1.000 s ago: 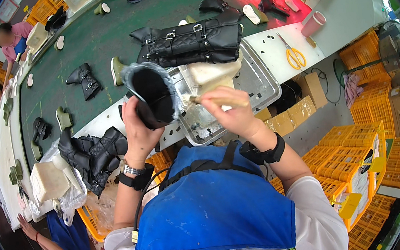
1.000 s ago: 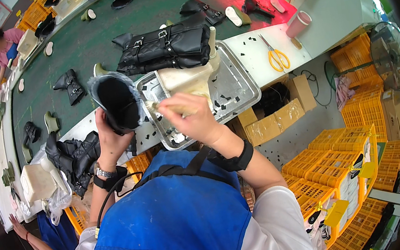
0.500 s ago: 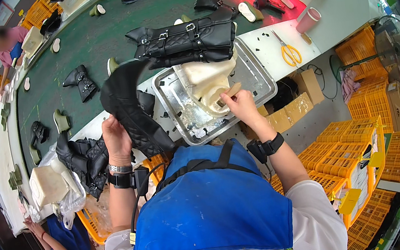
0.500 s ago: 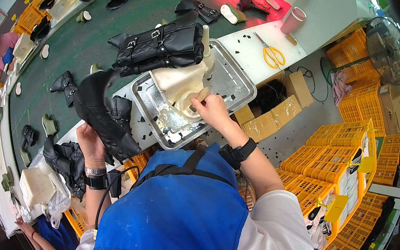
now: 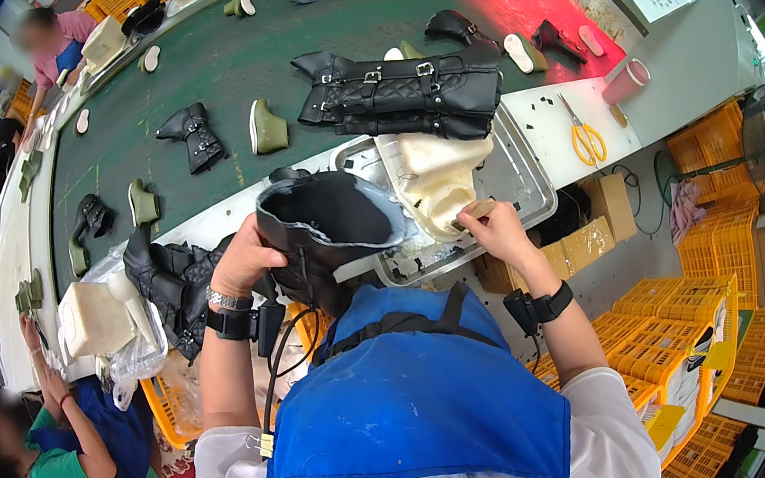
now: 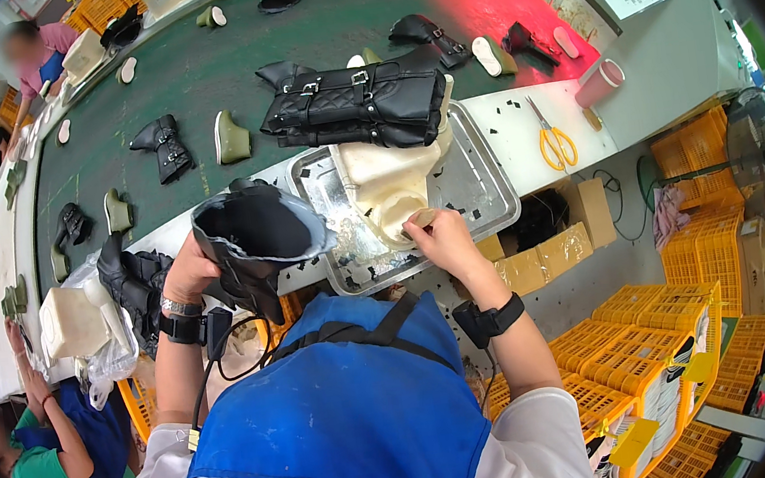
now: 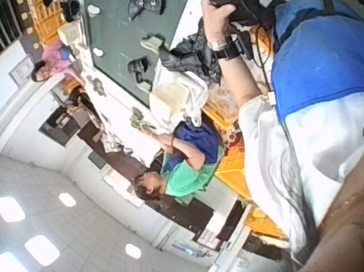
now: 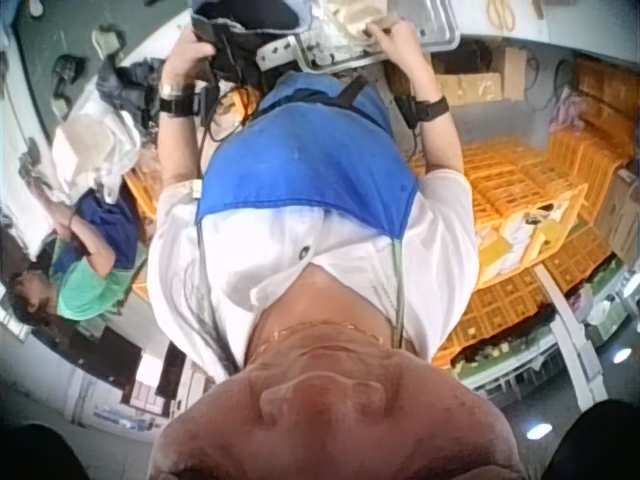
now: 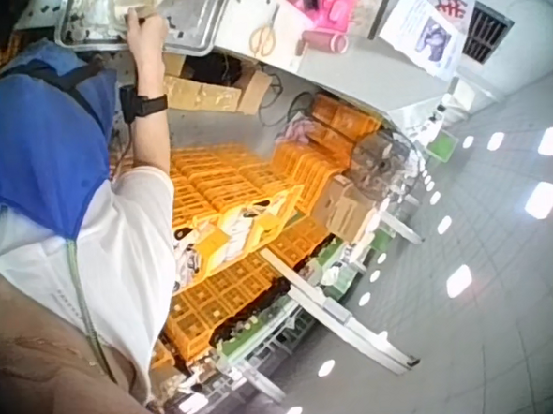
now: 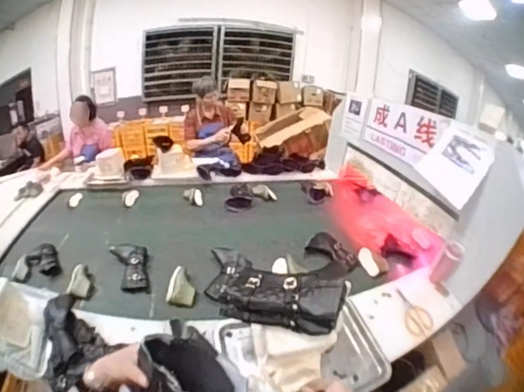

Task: Apply glue to the edges and seams of shoe uppers using a brush at a factory workstation.

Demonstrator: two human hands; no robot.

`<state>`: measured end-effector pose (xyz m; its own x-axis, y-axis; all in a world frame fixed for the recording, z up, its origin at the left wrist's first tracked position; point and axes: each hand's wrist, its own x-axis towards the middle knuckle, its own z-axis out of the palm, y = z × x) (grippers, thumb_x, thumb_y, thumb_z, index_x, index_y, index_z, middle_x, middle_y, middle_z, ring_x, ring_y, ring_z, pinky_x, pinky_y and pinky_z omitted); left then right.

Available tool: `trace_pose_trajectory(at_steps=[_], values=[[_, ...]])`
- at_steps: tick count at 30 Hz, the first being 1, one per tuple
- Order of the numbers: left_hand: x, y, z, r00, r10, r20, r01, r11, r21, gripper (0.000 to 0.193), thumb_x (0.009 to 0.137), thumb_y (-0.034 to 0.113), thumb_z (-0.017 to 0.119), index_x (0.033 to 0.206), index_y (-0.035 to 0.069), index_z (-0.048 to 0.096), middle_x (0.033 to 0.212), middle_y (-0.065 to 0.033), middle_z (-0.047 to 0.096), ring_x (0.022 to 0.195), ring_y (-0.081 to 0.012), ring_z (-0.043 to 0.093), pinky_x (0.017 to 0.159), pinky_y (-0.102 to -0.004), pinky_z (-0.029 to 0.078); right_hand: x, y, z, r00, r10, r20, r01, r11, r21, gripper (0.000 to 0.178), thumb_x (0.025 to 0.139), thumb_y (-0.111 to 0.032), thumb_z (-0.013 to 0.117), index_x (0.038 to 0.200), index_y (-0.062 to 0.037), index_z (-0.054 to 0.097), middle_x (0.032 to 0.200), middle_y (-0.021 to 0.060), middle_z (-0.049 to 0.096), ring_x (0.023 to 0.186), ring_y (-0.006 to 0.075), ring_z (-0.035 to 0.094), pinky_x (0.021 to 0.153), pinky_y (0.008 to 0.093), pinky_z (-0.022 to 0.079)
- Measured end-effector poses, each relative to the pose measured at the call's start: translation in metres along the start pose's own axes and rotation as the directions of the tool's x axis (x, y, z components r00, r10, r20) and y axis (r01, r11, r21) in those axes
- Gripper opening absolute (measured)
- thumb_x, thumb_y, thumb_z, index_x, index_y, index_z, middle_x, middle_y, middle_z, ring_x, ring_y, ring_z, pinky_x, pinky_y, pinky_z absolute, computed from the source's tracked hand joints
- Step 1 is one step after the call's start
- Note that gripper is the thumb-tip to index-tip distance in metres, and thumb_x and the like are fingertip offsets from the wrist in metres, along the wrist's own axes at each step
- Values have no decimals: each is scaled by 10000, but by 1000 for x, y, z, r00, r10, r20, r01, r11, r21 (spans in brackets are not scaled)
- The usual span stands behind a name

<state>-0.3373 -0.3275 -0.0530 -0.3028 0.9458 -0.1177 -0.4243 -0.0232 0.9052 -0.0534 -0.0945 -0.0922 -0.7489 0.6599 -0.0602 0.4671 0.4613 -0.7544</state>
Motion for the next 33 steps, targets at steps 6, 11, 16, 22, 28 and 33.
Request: trace_pose_trajectory(at_steps=[6, 11, 16, 22, 28, 33], values=[[13, -2, 10, 988, -79, 133, 76, 997, 29, 599, 572, 224, 826, 1063, 12, 555, 955, -25, 630, 859, -101, 583, 786, -236, 460, 1, -2, 7, 951, -304, -50, 293, 943, -156, 127, 780, -100, 644, 803, 25, 650, 731, 149, 643, 600, 274, 621, 556, 317, 480], [17, -3, -9, 993, 108, -39, -109, 994, -18, 756, 620, 350, 788, 1207, 10, 455, 1116, -80, 575, 1003, -182, 562, 889, -316, 442, -1, 4, -5, 983, -183, -4, 180, 969, -168, 126, 781, -98, 634, 799, 25, 650, 717, 168, 630, 574, 276, 608, 547, 318, 473], [20, 8, -13, 957, 269, -109, -289, 913, -286, 767, 748, 471, 662, 1308, 26, 385, 1218, -172, 516, 1093, -339, 524, 940, -432, 437, 0, 5, -17, 997, -74, 33, 80, 971, -226, 158, 792, -125, 627, 803, 32, 646, 690, 188, 618, 560, 262, 601, 541, 322, 464], [14, 15, -24, 993, 114, -8, -113, 991, 77, 713, 656, 399, 773, 1187, 15, 489, 1112, -77, 584, 1004, -180, 567, 901, -334, 441, 4, -1, -29, 985, 3, -173, 27, 986, 166, 225, 806, -179, 641, 773, 43, 632, 643, 125, 639, 554, 196, 606, 531, 328, 463], [31, 10, 6, 935, -245, 256, 178, 949, 260, 558, 659, 253, 778, 1099, 7, 539, 1024, -21, 614, 923, -90, 570, 850, -238, 446, 26, -53, -41, 973, 167, -158, -21, 749, 662, 212, 875, -198, 592, 865, 6, 647, 602, -10, 554, 501, 37, 469, 471, 170, 377], [39, 1, 19, 882, -300, 363, 243, 950, 194, 517, 681, 197, 764, 1097, -9, 538, 1033, -31, 617, 921, -92, 575, 865, -236, 443, 26, -108, -24, 977, -126, -170, 207, 736, 644, 185, 848, -185, 621, 834, -2, 651, 631, 3, 581, 543, 64, 522, 496, 202, 411]])
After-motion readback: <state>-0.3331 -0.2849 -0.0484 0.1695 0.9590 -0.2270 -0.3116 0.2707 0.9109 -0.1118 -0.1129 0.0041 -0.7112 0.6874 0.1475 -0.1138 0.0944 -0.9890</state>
